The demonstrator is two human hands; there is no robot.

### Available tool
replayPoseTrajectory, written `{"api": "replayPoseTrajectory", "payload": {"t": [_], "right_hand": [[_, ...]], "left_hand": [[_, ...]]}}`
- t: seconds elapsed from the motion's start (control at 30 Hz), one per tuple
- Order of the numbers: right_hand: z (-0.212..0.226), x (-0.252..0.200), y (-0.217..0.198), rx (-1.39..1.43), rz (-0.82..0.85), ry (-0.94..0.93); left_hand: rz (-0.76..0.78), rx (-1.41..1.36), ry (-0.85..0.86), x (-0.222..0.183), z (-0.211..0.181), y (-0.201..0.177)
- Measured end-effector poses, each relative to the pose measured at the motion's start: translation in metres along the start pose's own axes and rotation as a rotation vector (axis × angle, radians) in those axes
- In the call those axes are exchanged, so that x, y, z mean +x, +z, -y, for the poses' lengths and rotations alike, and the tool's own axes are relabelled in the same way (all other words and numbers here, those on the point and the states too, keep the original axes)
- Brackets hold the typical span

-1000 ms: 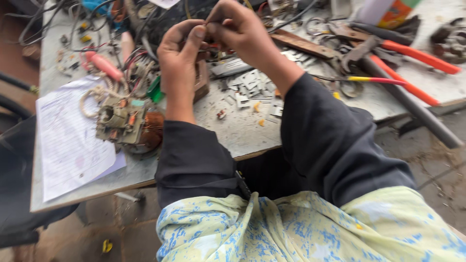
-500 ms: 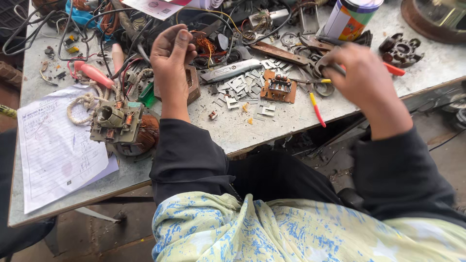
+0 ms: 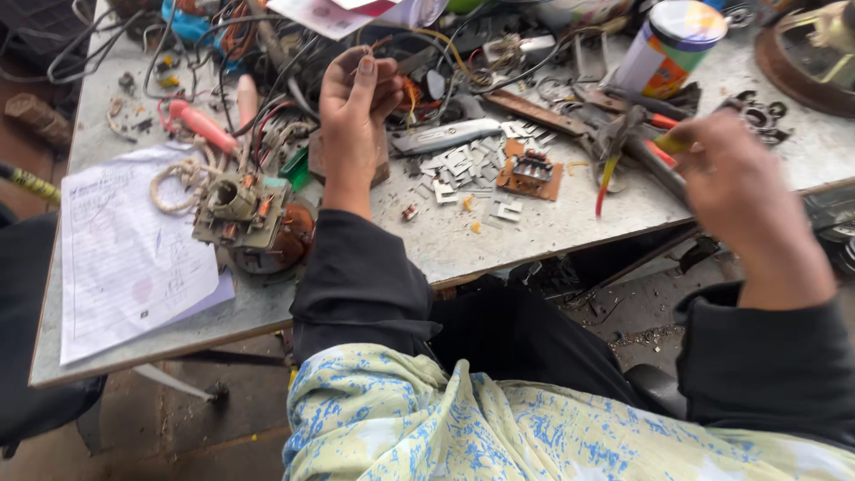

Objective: The person strips insulation from wires and manipulates small electronic components on a circuit board using pliers and their hands at a workbench.

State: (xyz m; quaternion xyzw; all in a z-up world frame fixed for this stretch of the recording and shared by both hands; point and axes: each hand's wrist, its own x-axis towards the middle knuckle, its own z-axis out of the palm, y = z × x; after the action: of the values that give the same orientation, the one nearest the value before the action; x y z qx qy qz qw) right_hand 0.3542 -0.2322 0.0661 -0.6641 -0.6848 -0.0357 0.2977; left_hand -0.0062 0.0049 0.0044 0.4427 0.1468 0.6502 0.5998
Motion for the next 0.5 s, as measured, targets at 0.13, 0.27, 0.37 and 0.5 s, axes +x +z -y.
{"api": "replayPoseTrajectory", "payload": {"t": [0.13, 0.27, 0.37, 0.5], "right_hand": [[0.04, 0.039, 0.005, 0.212, 0.029, 0.068], [0.097, 0.088, 0.063, 0.289, 0.143, -0.136], [0.134, 0.107, 0.1, 0.372, 0.292, -0.157], [0.153, 0.123, 0.142, 0.609, 0.413, -0.274]], "left_hand": [[0.094, -0.03, -0.066, -0.003, -0.001, 0.007], [0.097, -0.152, -0.187, -0.009, -0.007, 0.024], [0.043, -0.265, -0.12, -0.006, -0.004, 0.021], [-0.175, -0.409, 0.075, 0.0, 0.001, 0.01]]}}
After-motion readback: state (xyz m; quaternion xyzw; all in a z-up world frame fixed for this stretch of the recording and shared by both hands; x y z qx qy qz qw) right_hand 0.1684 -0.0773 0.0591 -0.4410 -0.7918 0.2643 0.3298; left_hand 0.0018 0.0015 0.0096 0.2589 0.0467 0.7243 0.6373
